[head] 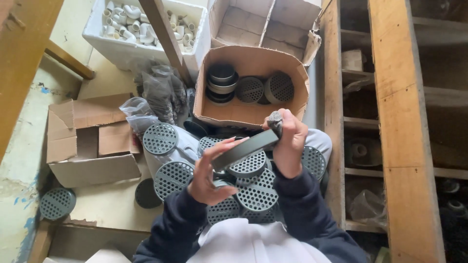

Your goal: Cleaning and inspecting grey plastic mask filter components using a cloth.

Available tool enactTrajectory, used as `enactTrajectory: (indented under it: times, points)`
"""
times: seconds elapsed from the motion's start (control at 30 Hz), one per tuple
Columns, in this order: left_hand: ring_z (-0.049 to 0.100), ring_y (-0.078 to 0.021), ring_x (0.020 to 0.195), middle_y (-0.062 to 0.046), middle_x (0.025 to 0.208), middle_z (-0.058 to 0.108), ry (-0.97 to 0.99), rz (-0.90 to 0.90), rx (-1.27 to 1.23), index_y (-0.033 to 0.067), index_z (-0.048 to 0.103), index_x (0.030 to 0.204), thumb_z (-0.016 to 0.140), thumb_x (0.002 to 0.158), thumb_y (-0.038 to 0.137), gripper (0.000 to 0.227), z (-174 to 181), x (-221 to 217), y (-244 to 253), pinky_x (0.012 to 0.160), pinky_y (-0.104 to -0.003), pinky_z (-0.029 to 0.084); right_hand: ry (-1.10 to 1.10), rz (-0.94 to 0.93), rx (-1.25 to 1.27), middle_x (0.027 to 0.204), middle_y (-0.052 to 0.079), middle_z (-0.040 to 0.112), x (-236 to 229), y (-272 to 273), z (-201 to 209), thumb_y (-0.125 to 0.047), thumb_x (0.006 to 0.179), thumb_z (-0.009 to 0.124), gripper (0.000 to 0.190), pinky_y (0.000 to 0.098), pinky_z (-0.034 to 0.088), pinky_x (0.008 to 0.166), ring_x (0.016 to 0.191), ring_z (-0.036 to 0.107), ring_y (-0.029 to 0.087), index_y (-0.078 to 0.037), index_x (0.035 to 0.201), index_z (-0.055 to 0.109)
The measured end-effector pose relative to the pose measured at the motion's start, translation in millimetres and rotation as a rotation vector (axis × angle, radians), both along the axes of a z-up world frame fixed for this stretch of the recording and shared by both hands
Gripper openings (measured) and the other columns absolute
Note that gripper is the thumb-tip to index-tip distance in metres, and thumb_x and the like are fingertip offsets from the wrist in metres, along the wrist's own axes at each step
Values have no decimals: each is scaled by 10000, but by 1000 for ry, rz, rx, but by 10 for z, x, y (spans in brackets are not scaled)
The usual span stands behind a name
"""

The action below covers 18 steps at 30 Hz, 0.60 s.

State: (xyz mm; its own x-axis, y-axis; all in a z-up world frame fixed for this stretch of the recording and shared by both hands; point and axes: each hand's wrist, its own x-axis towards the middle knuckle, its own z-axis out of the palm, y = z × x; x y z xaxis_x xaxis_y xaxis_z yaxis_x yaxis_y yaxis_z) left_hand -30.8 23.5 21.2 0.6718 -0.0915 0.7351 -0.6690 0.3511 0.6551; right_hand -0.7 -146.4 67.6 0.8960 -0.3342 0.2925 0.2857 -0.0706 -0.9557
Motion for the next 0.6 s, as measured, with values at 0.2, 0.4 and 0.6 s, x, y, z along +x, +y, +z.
enactTrajectory:
  times: [0.2, 0.4, 0.6]
  points:
    - [790, -294, 755, -111, 893, 801, -231, 290, 265, 16, 782, 1047, 824, 801, 64, 254, 535, 130, 168, 694, -324, 623, -189, 113, -182, 515, 13, 434, -74, 27, 186, -239, 1032, 428, 485, 258, 388, 460, 464, 389, 152, -90, 588, 553]
    - [693, -189, 615, -111, 723, 673, 153, 922, -162, -1, 669, 857, 898, 720, 339, 432, -681, -79, -308, 609, -273, 568, 17, -374, 395, 910, 119, 497, -216, 564, -666, -222, 1115, 386, 381, 326, 421, 861, 868, 438, 154, 62, 1113, 639]
    - [689, -239, 1034, -104, 1087, 723, 382, 694, -209, 94, 625, 1234, 671, 1006, 309, 317, -193, -2, -534, 905, -384, 574, 98, -35, 409, 839, -2, 538, -267, 696, -161, -232, 1131, 363, 348, 222, 440, 702, 778, 461, 81, -78, 981, 637]
